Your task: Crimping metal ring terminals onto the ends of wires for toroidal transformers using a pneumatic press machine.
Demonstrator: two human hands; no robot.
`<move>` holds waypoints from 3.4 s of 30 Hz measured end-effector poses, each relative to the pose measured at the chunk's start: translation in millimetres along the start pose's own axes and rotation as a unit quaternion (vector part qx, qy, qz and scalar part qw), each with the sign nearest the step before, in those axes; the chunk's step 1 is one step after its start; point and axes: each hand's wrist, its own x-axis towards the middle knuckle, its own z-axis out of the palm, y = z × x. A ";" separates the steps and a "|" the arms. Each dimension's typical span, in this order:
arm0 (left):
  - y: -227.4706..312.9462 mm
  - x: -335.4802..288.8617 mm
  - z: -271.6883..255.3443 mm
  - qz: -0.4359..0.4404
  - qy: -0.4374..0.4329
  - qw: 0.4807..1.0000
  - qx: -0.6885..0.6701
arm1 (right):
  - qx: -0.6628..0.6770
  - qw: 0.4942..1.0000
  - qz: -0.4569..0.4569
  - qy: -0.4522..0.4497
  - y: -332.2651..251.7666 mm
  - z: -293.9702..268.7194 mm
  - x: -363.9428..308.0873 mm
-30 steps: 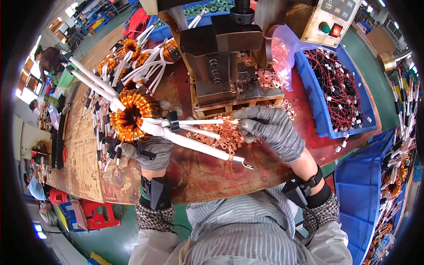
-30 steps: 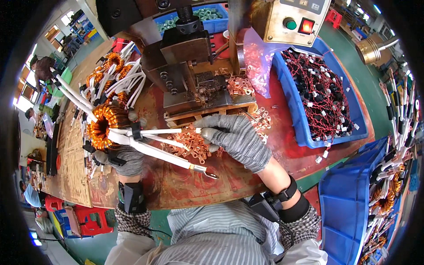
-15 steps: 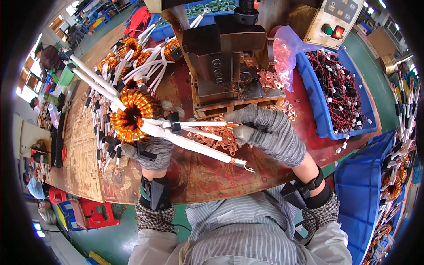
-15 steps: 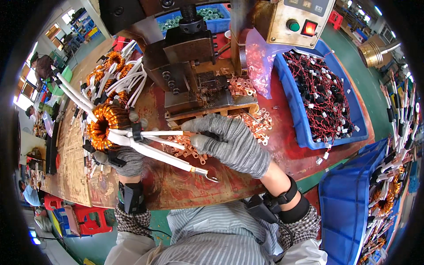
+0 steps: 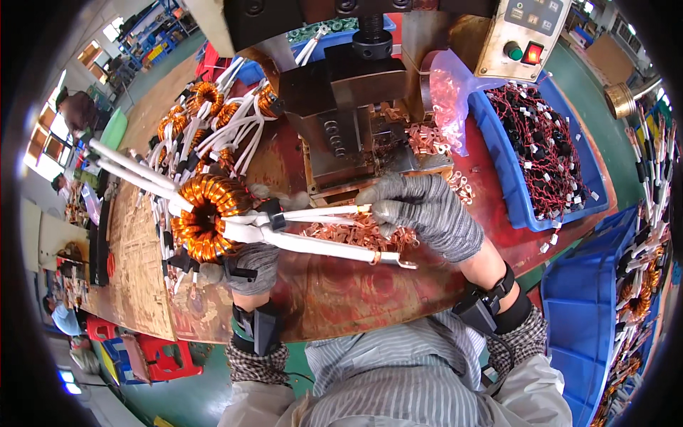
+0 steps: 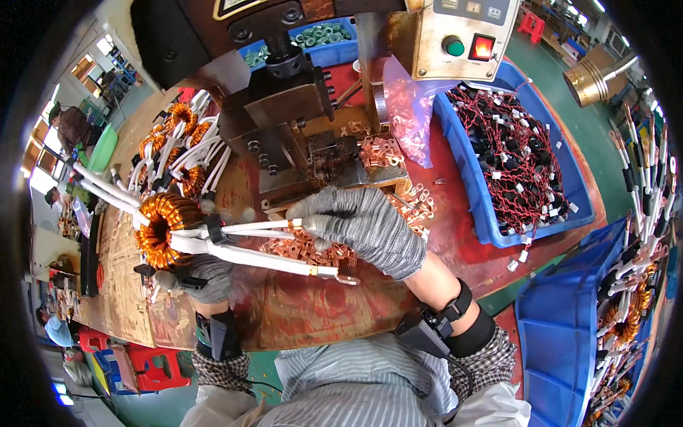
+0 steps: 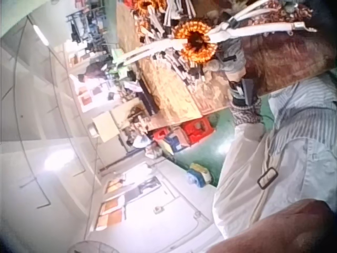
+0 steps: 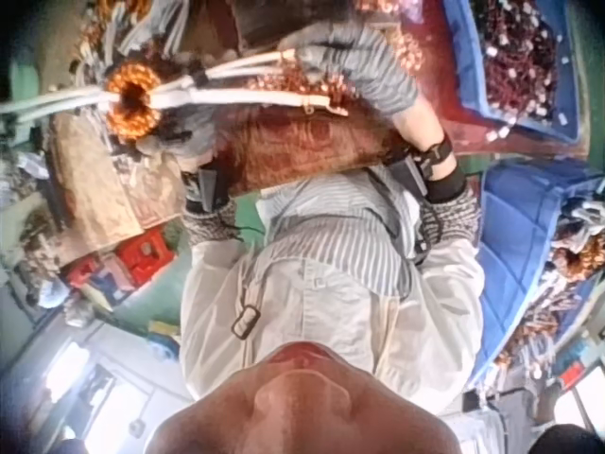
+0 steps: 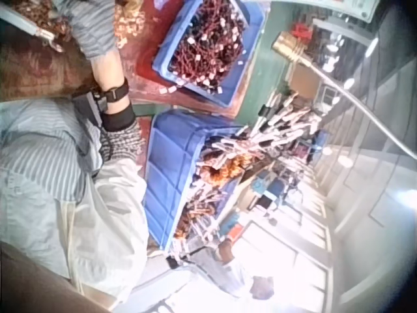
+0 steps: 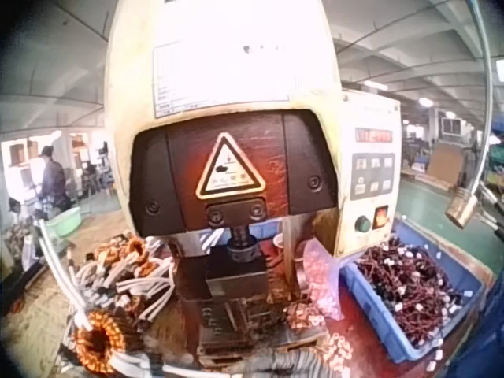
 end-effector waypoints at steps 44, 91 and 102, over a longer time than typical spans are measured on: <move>-15.8 29.0 -4.7 0.087 0.086 0.984 0.131 | 0.017 0.982 -0.051 0.182 9.4 -35.7 49.8; 24.3 21.0 2.2 -0.132 -0.314 0.930 -0.138 | 0.038 0.971 0.092 -0.217 -6.1 15.8 10.8; 46.2 43.1 -8.4 -0.146 -0.436 0.880 -0.119 | -0.332 0.933 0.026 -0.137 4.5 -2.0 -2.6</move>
